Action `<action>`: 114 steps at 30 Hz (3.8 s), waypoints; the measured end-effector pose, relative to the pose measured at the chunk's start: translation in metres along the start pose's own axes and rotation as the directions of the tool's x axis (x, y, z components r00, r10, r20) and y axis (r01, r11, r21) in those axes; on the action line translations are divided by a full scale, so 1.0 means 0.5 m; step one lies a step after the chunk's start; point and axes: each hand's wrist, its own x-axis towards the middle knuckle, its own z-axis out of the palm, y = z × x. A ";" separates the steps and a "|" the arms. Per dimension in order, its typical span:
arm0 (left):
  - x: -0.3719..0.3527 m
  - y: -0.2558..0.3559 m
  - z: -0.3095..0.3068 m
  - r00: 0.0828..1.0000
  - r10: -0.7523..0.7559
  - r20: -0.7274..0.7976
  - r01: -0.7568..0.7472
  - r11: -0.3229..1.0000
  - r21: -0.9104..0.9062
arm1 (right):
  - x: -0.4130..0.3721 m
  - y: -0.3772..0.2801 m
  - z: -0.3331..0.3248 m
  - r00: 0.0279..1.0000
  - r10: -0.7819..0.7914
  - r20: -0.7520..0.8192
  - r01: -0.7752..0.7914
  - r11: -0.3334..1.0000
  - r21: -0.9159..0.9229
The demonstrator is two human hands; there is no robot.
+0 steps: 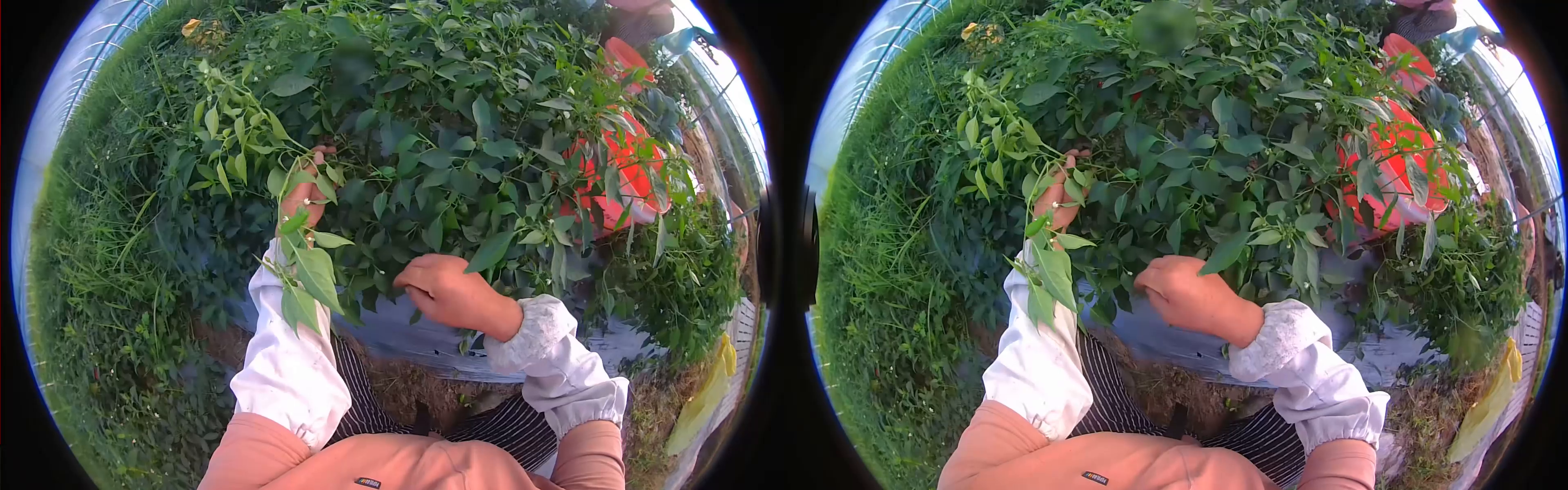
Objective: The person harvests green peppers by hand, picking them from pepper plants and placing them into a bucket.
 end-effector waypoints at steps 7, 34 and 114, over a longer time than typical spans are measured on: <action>-0.021 0.005 0.026 0.997 -0.070 -0.031 0.070 0.997 -0.018 | 0.155 0.048 -0.026 0.975 -0.187 -0.122 0.100 0.853 -0.512; -0.085 -0.007 0.172 0.922 -0.065 -0.381 0.232 0.882 0.410 | 0.021 0.095 0.035 0.898 0.242 -0.367 -0.398 0.802 -0.445; -0.061 -0.037 0.083 0.947 0.089 0.309 -0.288 0.660 0.693 | -0.078 0.088 -0.149 0.806 0.578 -0.127 0.039 0.162 0.986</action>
